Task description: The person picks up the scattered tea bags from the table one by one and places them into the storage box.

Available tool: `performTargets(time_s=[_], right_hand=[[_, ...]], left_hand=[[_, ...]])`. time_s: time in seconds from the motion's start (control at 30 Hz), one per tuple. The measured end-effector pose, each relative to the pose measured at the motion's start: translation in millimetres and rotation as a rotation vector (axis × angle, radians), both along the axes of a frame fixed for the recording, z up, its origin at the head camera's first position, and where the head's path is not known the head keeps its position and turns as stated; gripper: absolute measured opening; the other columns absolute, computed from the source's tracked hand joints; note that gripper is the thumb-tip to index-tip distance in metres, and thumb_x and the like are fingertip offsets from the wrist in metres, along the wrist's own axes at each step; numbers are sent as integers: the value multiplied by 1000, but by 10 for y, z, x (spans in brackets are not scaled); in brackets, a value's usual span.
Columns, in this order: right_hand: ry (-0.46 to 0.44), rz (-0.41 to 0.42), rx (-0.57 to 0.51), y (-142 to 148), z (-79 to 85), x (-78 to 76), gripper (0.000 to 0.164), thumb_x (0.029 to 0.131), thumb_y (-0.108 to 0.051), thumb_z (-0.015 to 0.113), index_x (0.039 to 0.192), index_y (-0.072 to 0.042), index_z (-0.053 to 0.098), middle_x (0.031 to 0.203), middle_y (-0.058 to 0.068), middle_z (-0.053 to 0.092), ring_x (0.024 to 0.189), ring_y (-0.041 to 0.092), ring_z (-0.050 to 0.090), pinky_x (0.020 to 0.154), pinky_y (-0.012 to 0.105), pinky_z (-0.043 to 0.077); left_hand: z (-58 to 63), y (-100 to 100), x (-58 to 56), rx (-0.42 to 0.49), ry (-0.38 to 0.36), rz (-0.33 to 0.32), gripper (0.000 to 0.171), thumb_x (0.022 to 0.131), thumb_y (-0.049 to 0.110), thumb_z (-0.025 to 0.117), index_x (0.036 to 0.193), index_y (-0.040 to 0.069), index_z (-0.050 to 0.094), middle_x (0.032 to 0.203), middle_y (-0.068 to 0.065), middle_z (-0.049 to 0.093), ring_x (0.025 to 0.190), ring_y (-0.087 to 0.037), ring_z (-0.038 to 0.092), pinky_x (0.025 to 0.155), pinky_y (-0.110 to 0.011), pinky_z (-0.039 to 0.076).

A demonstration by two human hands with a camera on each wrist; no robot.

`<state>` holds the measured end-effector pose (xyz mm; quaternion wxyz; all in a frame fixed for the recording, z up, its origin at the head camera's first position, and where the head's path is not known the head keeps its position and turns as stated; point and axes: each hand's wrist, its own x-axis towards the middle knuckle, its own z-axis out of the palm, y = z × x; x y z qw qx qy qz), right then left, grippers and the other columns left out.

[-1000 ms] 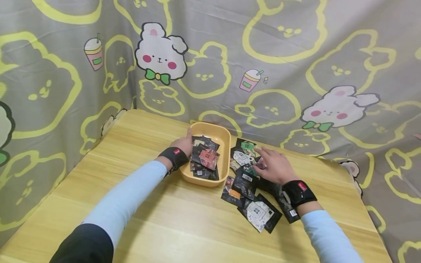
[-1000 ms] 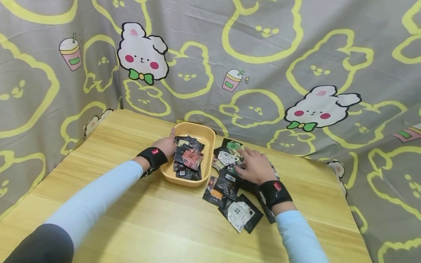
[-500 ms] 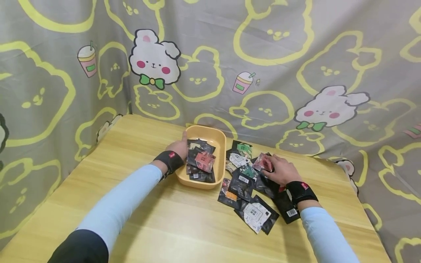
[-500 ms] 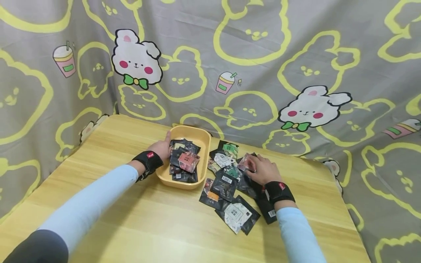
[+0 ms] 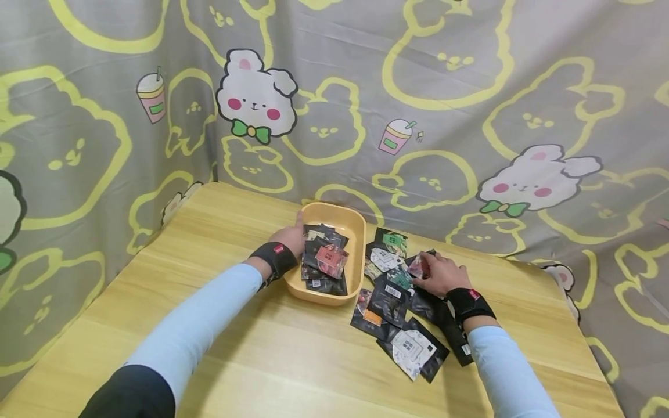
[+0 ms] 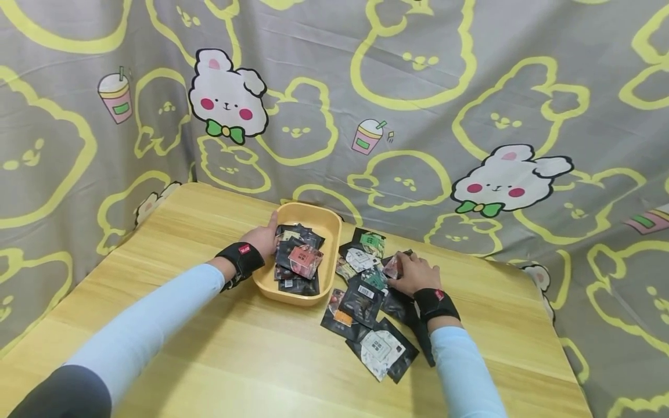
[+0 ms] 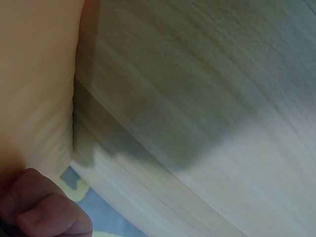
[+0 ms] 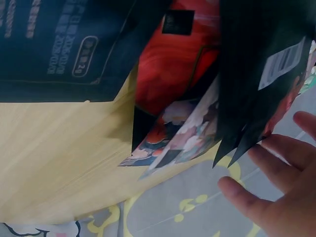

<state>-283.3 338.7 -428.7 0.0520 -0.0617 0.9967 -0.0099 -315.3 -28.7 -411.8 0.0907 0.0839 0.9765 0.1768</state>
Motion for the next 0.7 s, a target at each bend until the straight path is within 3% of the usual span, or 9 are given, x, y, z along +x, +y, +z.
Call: performTargets(time_s=[0.13,0.33,0.4,0.53,0.7], right_hand=[[-43,-24,-8,-23,-5,-16,70,81,-41,64,137,-5,43,103,19,60,97,41,56,76,61,41],[-27,20,-10,-55,-36,16,54,84,-24,56,130,3,48,80,13,56,68,26,55,57,39,43],[21,47,4,-64,-45,36,42,86,-15,54,122,4,54,74,12,54,62,24,54,53,37,41],[169,90,46,-84,-35,76,19,88,-5,53,103,4,61,72,16,60,63,31,59,54,44,46],[309,102,85,-98,23,116,18,89,-3,54,103,5,62,83,21,66,71,37,62,60,49,50]], left_hand=[[-21,1,-14,3,5,4,69,100,24,39,150,3,-4,90,-16,69,70,-23,64,61,-33,50],[-124,-6,-103,10,18,-4,68,99,20,39,150,2,-2,85,-14,69,65,-22,63,58,-32,49],[-155,-9,-127,13,28,-7,69,98,19,40,150,2,-1,86,-15,69,67,-23,63,59,-32,49],[-162,-14,-130,5,34,-14,69,98,19,40,150,1,-1,88,-16,69,69,-24,64,61,-34,50],[-73,-12,-66,0,15,-10,68,99,19,38,150,2,-3,95,-19,68,78,-27,66,69,-37,52]])
